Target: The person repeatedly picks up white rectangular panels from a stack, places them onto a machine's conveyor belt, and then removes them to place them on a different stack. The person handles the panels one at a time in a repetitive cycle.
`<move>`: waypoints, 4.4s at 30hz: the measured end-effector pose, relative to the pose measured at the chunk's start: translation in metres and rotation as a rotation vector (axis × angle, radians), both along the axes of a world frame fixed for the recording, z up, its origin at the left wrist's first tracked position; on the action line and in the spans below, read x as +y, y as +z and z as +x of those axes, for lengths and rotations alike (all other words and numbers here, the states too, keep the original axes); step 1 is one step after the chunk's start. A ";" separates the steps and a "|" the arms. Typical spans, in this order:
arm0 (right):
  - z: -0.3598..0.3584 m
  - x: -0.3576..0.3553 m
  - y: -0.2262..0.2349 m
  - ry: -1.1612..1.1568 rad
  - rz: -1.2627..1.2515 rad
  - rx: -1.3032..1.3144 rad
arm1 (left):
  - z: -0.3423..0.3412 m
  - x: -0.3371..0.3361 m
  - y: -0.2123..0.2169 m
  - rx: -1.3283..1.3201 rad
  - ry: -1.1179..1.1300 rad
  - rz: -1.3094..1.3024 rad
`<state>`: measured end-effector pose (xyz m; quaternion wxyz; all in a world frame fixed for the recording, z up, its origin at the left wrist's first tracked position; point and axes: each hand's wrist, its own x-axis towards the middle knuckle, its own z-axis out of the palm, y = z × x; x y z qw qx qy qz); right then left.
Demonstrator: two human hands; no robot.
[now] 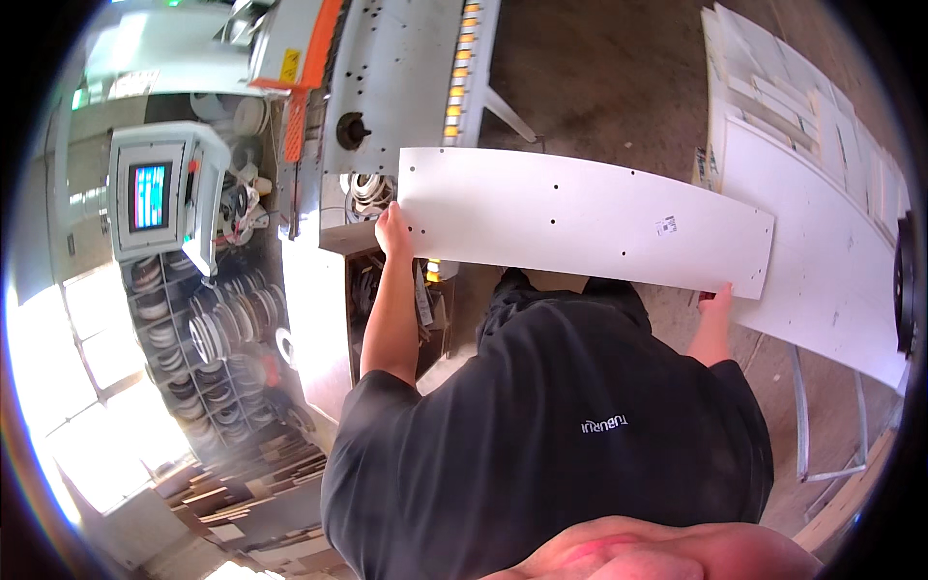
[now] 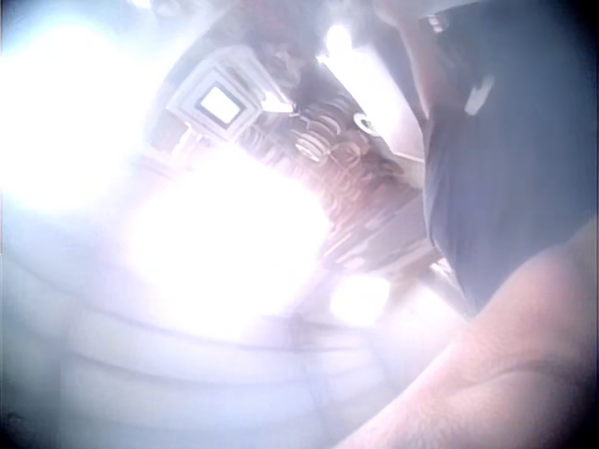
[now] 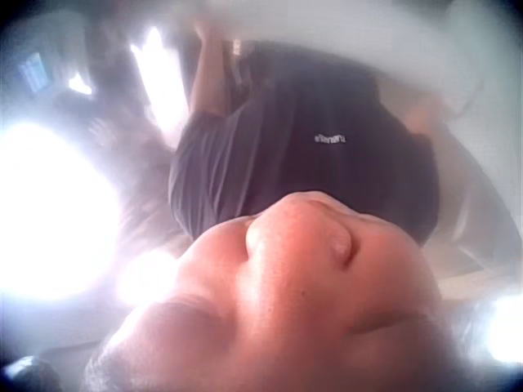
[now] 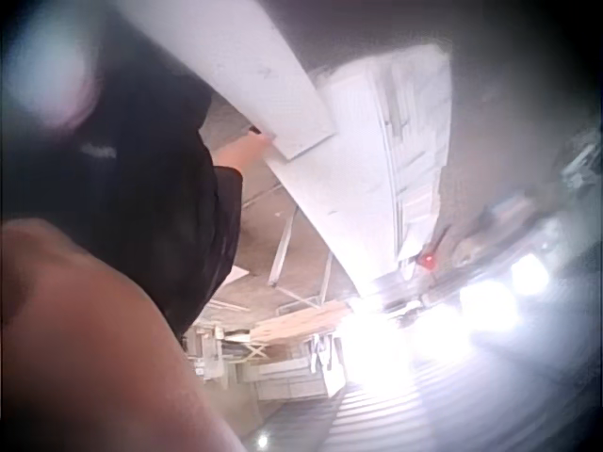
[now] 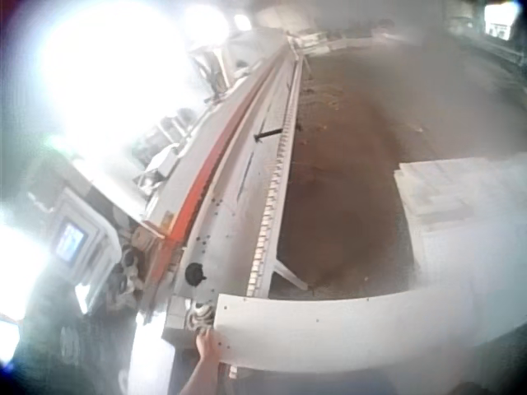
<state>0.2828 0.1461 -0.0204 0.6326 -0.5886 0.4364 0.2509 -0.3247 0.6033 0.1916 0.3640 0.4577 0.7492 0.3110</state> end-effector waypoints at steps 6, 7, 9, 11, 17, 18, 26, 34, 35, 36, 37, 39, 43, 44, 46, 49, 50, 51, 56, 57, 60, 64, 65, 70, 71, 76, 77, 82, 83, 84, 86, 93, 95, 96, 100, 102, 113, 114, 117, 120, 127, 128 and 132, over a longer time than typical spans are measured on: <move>-0.114 0.048 0.035 0.153 0.066 -0.065 | -0.144 0.028 -0.002 0.394 -0.068 0.142; -0.138 0.058 0.050 0.174 0.095 -0.069 | -0.171 0.035 0.001 0.468 -0.126 0.146; -0.174 0.075 0.072 0.236 0.142 -0.098 | -0.229 0.050 -0.011 0.729 -0.243 0.309; -0.215 0.077 0.087 0.285 0.164 -0.154 | -0.245 0.060 0.003 0.836 -0.211 0.339; -0.324 0.111 0.147 0.445 0.245 -0.077 | -0.295 0.062 -0.005 0.798 -0.350 0.400; -0.319 0.104 0.142 0.380 0.283 -0.094 | -0.300 0.061 -0.010 0.790 -0.355 0.437; -0.278 0.090 0.189 0.110 0.232 -0.248 | -0.408 0.115 -0.025 0.525 -0.058 0.542; -0.286 0.089 0.193 0.256 0.164 -0.206 | -0.601 0.231 0.008 0.499 0.453 0.526; -0.292 0.091 0.198 0.262 0.121 -0.224 | -0.602 0.241 0.016 0.508 0.442 0.505; -0.294 0.091 0.203 0.261 0.118 -0.223 | -0.599 0.250 0.021 0.487 0.413 0.429; -0.294 0.090 0.203 0.262 0.115 -0.216 | -0.596 0.254 0.029 0.472 0.384 0.352; -0.293 0.083 0.208 0.252 0.125 -0.200 | -0.589 0.259 0.037 0.496 0.364 0.255; -0.287 0.086 0.206 0.233 0.151 -0.167 | -0.610 0.235 0.046 0.655 0.387 0.445; -0.284 0.097 0.203 0.244 0.156 -0.152 | -0.653 0.218 0.047 0.672 0.363 0.696; -0.288 0.092 0.206 0.227 0.149 -0.157 | -0.663 0.205 0.070 0.515 0.408 0.891; -0.281 0.074 0.205 0.204 0.140 -0.191 | -0.611 0.159 0.151 -0.261 0.241 0.958; -0.276 0.074 0.200 0.211 0.147 -0.196 | -0.593 0.136 0.177 -0.208 0.182 0.936; -0.272 0.073 0.194 0.222 0.141 -0.202 | -0.577 0.116 0.198 -0.149 0.124 0.918; -0.254 0.064 0.181 0.259 0.170 -0.190 | -0.564 0.055 0.198 0.997 -0.410 -0.018; -0.254 0.061 0.180 0.264 0.157 -0.177 | -0.543 0.042 0.213 1.070 -0.546 -0.240; -0.254 0.063 0.178 0.318 0.139 -0.161 | -0.537 0.006 0.207 1.068 -0.505 -0.259; -0.245 0.050 0.180 0.488 0.149 -0.188 | -0.529 -0.038 0.188 0.990 -0.448 -0.248; -0.242 0.052 0.177 0.537 0.163 -0.189 | -0.543 -0.051 0.168 0.909 -0.432 -0.211; -0.225 0.037 0.168 0.604 0.209 -0.229 | -0.397 -0.137 0.099 0.621 -0.716 -0.366; -0.227 0.038 0.170 0.627 0.219 -0.223 | -0.349 -0.162 0.111 0.617 -0.833 -0.415; -0.223 0.025 0.163 0.667 0.255 -0.242 | -0.248 -0.199 0.112 0.508 -0.942 -0.406; -0.220 0.022 0.162 0.683 0.253 -0.257 | -0.256 -0.191 0.091 0.517 -0.847 -0.360; -0.215 0.024 0.153 0.766 0.289 -0.302 | -0.291 -0.139 0.040 0.003 0.036 -0.305; -0.217 0.026 0.155 0.750 0.278 -0.293 | -0.279 -0.140 0.035 -0.049 0.074 -0.307; -0.214 0.025 0.154 0.755 0.288 -0.280 | -0.263 -0.141 0.030 -0.103 0.113 -0.315; -0.218 0.031 0.165 0.733 0.259 -0.256 | -0.208 -0.164 0.010 -0.319 0.101 -0.238; -0.212 0.023 0.165 0.747 0.223 -0.239 | -0.063 -0.284 0.028 -0.524 -0.117 -0.149; -0.217 0.027 0.174 0.789 0.210 -0.245 | -0.074 -0.302 0.032 -0.486 -0.190 -0.130; -0.216 0.027 0.174 0.811 0.190 -0.252 | -0.078 -0.307 0.033 -0.426 -0.246 -0.085; -0.212 0.036 0.171 0.911 0.115 -0.291 | -0.091 -0.293 0.033 -0.096 -0.584 -0.259; -0.208 0.038 0.171 0.971 0.070 -0.280 | -0.064 -0.295 0.058 0.185 -0.838 -0.325; -0.179 0.057 0.137 1.018 -0.002 -0.554 | -0.139 -0.247 0.102 0.148 -1.027 -0.636; -0.173 0.055 0.137 1.083 -0.051 -0.570 | -0.179 -0.234 0.079 0.163 -0.951 -0.479; -0.176 0.075 0.159 1.207 -0.233 -0.534 | -0.310 -0.185 0.054 -0.971 0.026 -0.844; -0.167 0.099 0.168 1.250 -0.345 -0.533 | -0.352 -0.180 0.042 -0.105 0.146 -0.175; -0.138 0.110 0.175 1.240 -0.383 -0.492 | -0.323 -0.134 0.017 -0.481 0.461 -0.119; -0.135 0.110 0.179 1.257 -0.418 -0.507 | -0.314 -0.133 0.009 -0.535 0.433 -0.119; -0.140 0.105 0.211 1.263 -0.436 -0.505 | -0.258 -0.149 -0.007 -0.559 0.103 -0.072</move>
